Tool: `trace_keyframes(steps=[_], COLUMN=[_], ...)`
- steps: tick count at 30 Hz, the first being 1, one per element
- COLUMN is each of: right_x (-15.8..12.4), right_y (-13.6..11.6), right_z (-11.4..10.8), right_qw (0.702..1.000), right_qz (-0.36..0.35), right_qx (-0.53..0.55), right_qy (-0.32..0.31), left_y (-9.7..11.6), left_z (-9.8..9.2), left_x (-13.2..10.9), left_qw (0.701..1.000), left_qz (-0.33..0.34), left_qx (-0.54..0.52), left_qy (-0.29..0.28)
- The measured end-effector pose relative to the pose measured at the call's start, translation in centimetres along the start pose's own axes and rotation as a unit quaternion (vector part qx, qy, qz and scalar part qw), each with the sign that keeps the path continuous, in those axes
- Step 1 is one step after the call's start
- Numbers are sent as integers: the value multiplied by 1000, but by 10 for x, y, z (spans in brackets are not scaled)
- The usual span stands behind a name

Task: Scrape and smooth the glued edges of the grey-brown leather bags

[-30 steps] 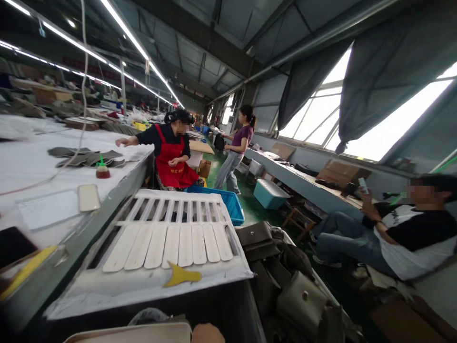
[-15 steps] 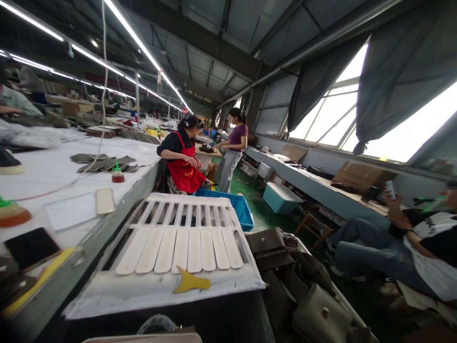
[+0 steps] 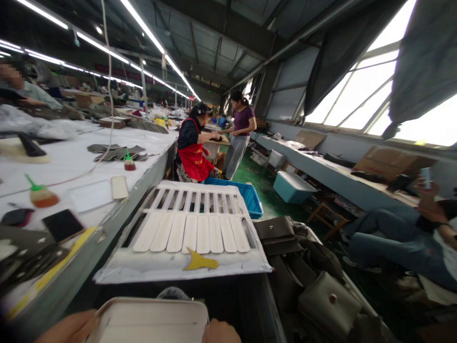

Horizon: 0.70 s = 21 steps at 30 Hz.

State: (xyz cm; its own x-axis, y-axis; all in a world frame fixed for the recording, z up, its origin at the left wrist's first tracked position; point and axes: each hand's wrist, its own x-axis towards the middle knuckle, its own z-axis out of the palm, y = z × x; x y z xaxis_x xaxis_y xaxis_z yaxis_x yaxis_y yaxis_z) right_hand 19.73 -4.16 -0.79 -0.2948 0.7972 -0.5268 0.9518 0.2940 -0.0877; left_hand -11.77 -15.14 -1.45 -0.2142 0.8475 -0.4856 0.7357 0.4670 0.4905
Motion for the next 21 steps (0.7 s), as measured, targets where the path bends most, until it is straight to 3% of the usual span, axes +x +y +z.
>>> trace_keyframes(steps=[3,6,8,10,13,16,18,21], right_x=[-3,-4,-4,-4,-4,-2,-1,1], right_y=[4,9,11,11,8,4,3,3], right_z=[1,1,-1,-2,-4,-7,-8,-11], right_qw=[998,994,992,993,997,999,999,998], right_qz=[-62,-82,-83,-71,-46,-40,-46,-62], right_qx=[16,69,93,90,51,27,22,4], right_qy=[25,38,31,21,19,14,2,-18], left_y=[-7,-14,-16,-14,-8,-1,3,6], left_z=[1,0,0,0,-2,-6,-8,-9], left_x=[-10,-15,-18,-20,-21,-20,-18,-17], left_qw=[985,941,918,914,953,997,997,994], left_qz=[48,5,-26,-31,-10,28,39,34], left_qx=[-165,-335,-394,-404,-303,-68,52,102], left_qy=[-19,-45,-37,-20,3,35,40,24])
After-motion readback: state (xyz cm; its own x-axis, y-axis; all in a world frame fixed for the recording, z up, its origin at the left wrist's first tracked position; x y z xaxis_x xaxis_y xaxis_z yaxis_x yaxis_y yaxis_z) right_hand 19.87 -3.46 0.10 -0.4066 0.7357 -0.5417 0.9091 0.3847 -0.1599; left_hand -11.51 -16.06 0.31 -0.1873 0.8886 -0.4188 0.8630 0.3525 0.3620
